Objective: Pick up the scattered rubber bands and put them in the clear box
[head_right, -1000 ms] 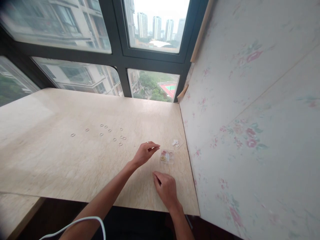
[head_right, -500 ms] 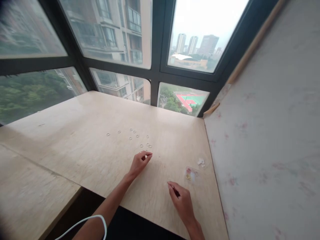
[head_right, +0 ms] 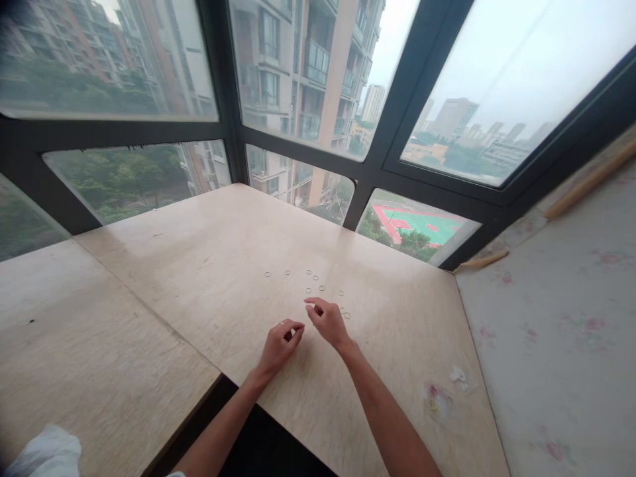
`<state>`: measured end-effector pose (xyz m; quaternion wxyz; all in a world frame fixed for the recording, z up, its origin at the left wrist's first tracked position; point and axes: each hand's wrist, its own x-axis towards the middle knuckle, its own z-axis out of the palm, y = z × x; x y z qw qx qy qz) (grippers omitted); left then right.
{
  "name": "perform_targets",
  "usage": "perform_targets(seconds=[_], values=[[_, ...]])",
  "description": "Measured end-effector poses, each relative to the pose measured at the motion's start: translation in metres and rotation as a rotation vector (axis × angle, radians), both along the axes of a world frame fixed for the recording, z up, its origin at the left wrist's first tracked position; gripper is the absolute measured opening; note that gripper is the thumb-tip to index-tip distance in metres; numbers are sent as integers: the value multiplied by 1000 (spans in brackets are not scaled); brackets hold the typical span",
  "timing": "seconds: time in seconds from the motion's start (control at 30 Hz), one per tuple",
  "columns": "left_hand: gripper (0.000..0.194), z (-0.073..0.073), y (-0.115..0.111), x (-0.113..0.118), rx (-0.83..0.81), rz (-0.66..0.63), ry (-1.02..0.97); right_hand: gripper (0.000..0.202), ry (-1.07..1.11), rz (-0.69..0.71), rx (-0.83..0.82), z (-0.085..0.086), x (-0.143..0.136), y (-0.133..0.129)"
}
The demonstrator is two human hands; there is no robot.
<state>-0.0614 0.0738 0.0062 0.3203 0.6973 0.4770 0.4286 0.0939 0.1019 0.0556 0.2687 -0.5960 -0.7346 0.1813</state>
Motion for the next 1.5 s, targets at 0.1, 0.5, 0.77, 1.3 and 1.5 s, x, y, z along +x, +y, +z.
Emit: perform_targets(seconds=[0.1, 0.5, 0.77, 1.3, 1.5], values=[[15, -1, 2, -5, -71, 35, -109, 35, -99, -3, -45, -5, -25, 53], [14, -5, 10, -6, -154, 67, -224, 29, -458, 8, -214, -22, -71, 147], [15, -4, 10, -6, -128, 64, -218, 18, -184, -28, -171, -23, -51, 131], [22, -8, 11, -2, -124, 98, -178, 21, 1002, -184, -135, 7, 17, -3], [23, -9, 7, 9, -91, 184, -90, 20, 1168, -231, -120, 9, 47, -64]])
